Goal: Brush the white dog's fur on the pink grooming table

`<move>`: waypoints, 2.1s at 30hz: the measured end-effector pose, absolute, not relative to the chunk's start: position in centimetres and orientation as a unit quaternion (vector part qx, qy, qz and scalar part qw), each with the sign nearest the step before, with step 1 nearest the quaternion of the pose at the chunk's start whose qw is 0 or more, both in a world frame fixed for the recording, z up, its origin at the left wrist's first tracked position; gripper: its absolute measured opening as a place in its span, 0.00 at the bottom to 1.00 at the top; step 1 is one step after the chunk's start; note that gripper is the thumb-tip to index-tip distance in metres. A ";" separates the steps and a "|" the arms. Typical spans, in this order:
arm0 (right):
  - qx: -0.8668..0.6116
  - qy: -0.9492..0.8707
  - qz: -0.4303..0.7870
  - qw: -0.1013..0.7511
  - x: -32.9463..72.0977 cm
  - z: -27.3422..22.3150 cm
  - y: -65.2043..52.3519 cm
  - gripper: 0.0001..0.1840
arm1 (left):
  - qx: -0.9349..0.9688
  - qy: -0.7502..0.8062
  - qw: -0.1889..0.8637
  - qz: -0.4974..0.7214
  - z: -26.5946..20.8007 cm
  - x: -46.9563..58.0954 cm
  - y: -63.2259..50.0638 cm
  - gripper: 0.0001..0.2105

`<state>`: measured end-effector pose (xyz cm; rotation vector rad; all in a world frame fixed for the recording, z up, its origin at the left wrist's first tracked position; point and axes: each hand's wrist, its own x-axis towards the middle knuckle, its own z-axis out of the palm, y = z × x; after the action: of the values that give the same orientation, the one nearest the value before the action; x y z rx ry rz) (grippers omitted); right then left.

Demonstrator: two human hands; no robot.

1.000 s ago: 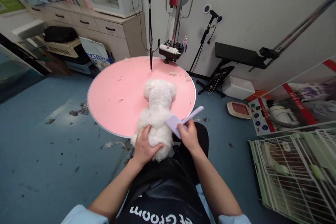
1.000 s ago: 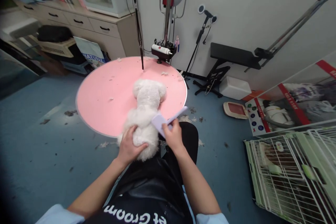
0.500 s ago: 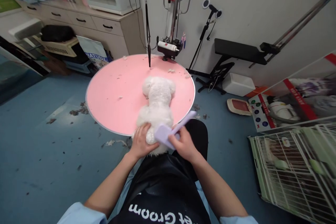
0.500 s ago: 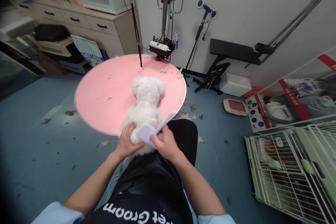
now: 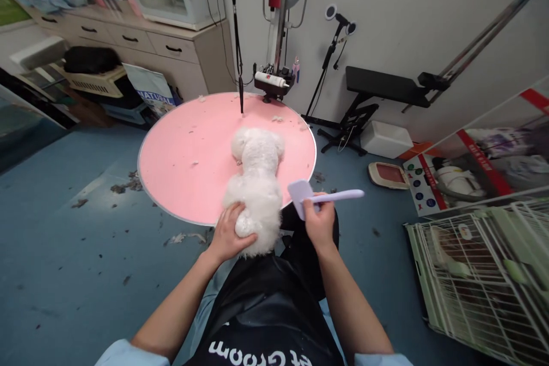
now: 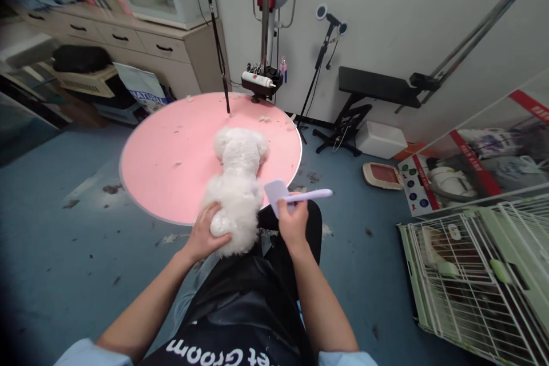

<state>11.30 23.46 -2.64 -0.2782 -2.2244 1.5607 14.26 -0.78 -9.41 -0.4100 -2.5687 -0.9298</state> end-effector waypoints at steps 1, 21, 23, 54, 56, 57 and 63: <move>-0.117 -0.770 0.584 0.227 11.1 -2.8 24.0 0.15 | -0.133 -0.911 0.209 -0.330 -8.7 14.6 -0.8 0.35; -0.010 -0.815 0.530 0.233 10.8 -1.5 21.7 0.14 | -0.145 -0.886 0.303 -0.321 -10.8 15.0 0.8 0.38; 0.042 -0.816 0.531 0.224 10.7 -1.1 21.8 0.13 | -0.158 -0.882 0.296 -0.330 -10.8 14.7 0.5 0.38; 0.102 -0.867 0.477 0.102 11.4 -0.4 21.2 0.10 | -0.206 -0.867 0.277 -0.360 -11.2 13.5 -0.3 0.32; 0.111 -0.881 0.458 0.038 11.3 -0.5 21.1 0.11 | -0.206 -0.868 0.275 -0.357 -11.1 13.5 -0.3 0.32; 0.089 -0.887 0.449 0.066 11.2 -0.5 21.2 0.11 | -0.207 -0.869 0.273 -0.357 -11.1 13.5 -0.3 0.31; 0.072 -0.850 0.501 0.144 11.2 -0.7 21.5 0.11 | -0.212 -0.869 0.269 -0.356 -11.2 13.5 -0.3 0.33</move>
<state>11.20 21.54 -0.66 0.2082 -2.4505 1.4453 13.49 -0.29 -11.19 -0.5718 -2.3437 -0.9606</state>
